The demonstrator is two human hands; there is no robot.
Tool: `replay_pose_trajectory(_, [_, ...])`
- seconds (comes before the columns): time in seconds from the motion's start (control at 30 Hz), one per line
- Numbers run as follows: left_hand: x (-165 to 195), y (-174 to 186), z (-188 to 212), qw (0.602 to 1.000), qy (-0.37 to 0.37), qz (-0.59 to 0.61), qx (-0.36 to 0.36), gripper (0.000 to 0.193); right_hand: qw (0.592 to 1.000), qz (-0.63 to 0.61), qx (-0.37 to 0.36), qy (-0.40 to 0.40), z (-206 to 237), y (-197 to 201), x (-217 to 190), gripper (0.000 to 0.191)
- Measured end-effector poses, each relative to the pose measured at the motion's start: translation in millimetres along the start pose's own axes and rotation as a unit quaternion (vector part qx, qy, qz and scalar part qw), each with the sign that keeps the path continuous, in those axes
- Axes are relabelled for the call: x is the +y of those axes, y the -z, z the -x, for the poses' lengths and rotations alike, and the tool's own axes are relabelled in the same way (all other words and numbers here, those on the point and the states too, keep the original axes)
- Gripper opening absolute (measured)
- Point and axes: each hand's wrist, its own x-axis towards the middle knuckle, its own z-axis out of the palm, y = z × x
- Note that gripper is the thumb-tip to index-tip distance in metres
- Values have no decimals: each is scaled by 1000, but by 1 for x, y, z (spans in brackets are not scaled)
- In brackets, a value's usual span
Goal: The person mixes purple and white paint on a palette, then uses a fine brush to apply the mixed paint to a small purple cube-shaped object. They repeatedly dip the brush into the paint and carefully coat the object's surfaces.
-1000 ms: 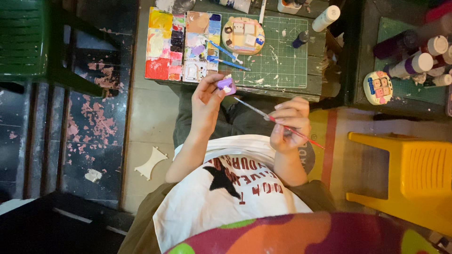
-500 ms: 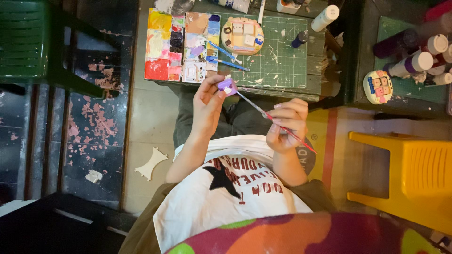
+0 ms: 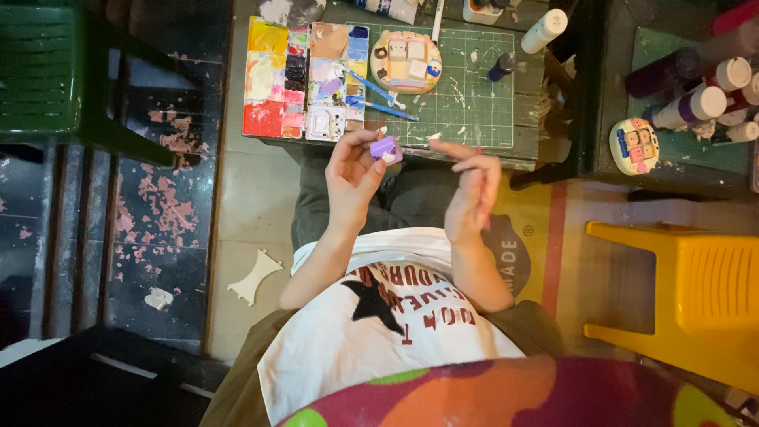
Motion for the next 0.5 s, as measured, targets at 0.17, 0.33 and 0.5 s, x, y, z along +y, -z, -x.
replay_pose_trajectory(0.17, [0,-5,4,999,-26,-46,-7,43,985,-111,-117,-61,-3,-9,6,37])
replay_pose_trajectory(0.33, [-1,-6,6,991,-64,-115,-25,44,981,-149,-91,-88,-6,-16,13,49])
replay_pose_trajectory(0.5, [2,-6,6,990,-56,-125,-33,45,985,-120,-82,-89,-7,-19,12,51])
